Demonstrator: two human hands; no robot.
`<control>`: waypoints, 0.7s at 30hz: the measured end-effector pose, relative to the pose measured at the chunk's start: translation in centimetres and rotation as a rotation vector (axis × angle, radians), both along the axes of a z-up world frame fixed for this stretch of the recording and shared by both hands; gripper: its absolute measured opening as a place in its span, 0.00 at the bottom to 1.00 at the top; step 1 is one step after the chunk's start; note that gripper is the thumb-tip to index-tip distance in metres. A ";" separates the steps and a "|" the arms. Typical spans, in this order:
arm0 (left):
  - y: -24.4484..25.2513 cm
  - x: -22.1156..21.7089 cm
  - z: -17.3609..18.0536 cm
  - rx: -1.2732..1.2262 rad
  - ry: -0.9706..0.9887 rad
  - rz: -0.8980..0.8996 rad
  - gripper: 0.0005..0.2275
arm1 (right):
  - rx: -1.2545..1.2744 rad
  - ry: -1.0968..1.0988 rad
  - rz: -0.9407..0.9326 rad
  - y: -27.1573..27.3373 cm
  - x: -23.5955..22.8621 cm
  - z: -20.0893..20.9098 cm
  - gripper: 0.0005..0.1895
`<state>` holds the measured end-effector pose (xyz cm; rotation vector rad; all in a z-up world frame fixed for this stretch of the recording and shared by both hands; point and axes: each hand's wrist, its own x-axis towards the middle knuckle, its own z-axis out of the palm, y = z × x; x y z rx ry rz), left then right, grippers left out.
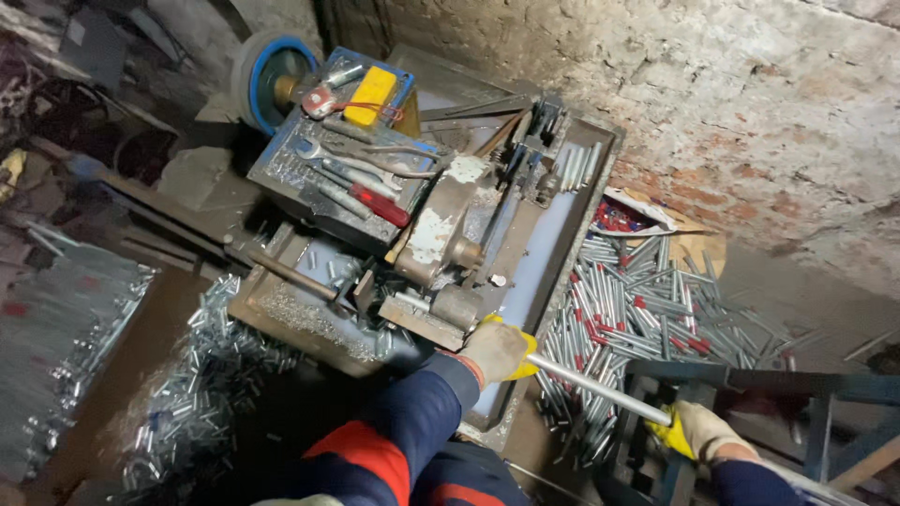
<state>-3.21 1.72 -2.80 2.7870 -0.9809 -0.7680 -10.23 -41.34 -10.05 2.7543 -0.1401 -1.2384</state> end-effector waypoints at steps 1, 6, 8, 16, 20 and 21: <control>0.1 -0.2 0.6 0.004 0.002 0.002 0.17 | 0.004 0.002 0.002 -0.7 -0.1 -1.6 0.28; -0.8 0.5 -0.2 0.025 0.006 -0.010 0.19 | -0.033 -0.091 -0.052 -0.1 -0.5 0.5 0.23; -1.3 1.1 1.2 0.042 0.047 -0.007 0.19 | -0.064 -0.099 -0.080 1.1 -0.2 2.9 0.22; -1.7 1.8 0.5 0.018 0.028 -0.035 0.20 | -0.107 -0.012 -0.124 -0.6 1.4 0.9 0.28; -2.1 2.8 1.4 0.065 0.097 -0.056 0.23 | -0.144 0.024 -0.094 -1.1 2.2 0.3 0.32; -2.3 2.9 1.5 0.076 0.116 -0.055 0.24 | -0.179 0.046 -0.106 -0.8 2.3 0.7 0.32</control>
